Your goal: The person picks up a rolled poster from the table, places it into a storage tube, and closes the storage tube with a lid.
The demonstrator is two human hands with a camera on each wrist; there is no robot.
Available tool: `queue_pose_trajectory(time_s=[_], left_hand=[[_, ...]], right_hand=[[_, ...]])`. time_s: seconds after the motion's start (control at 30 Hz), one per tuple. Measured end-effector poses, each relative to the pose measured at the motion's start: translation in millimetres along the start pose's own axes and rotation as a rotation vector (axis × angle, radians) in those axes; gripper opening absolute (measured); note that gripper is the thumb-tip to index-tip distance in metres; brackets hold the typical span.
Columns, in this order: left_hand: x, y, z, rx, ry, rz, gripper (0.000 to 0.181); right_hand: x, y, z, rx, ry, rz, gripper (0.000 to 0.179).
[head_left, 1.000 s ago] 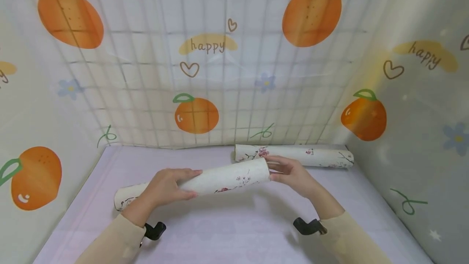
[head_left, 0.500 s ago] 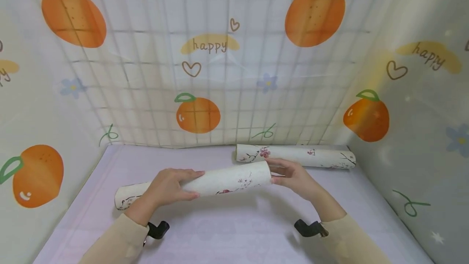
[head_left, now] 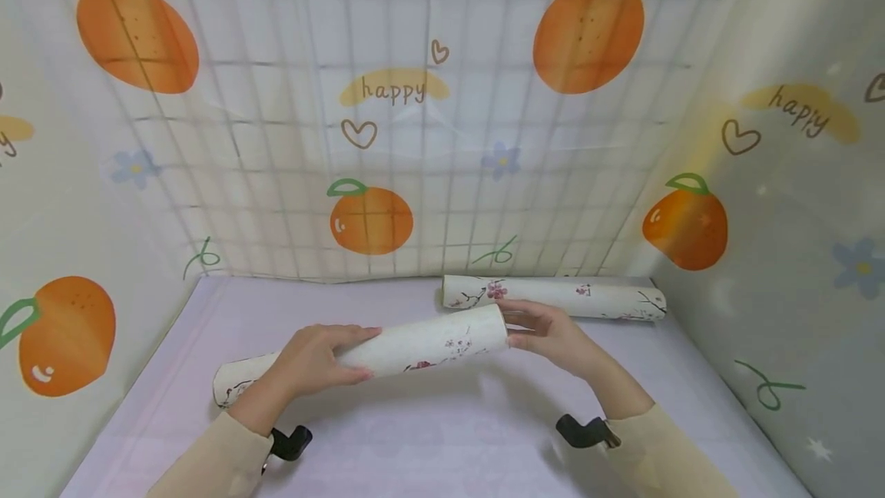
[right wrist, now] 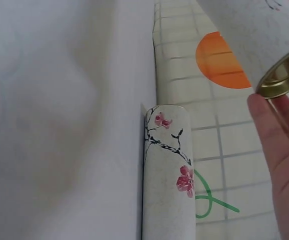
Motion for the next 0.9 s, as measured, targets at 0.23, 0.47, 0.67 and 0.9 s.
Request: queue_pose_trajectory(time_s=[0.23, 0.47, 0.67, 0.9], left_hand=[[-0.6, 2.0, -1.1, 0.001, -0.021, 0.028, 0.062], [-1.1, 3.6, -3.7, -0.008, -0.063, 0.034, 0.062], [-8.7, 4.7, -4.0, -0.027, -0.092, -0.012, 0.063], [-34.3, 9.9, -0.9, -0.056, -0.112, -0.149, 0.063]], right_hand=[[-5, -0.8, 3, -0.045, 0.022, -0.025, 0.057], [-12, -0.8, -1, -0.02, 0.15, -0.056, 0.05], [-18, 6.8, -9, 0.034, 0.319, -0.014, 0.04], [-19, 19.3, -22, 0.064, 0.403, 0.004, 0.038]])
Point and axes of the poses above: each hand's wrist, its own y-axis away from the middle knuckle, its own z-axis out of the palm, x = y × z, the point moved 8 cm from there along -y, towards the middle knuckle, and after that the axes turned 2 degrees about y, right-handed, at the moved point
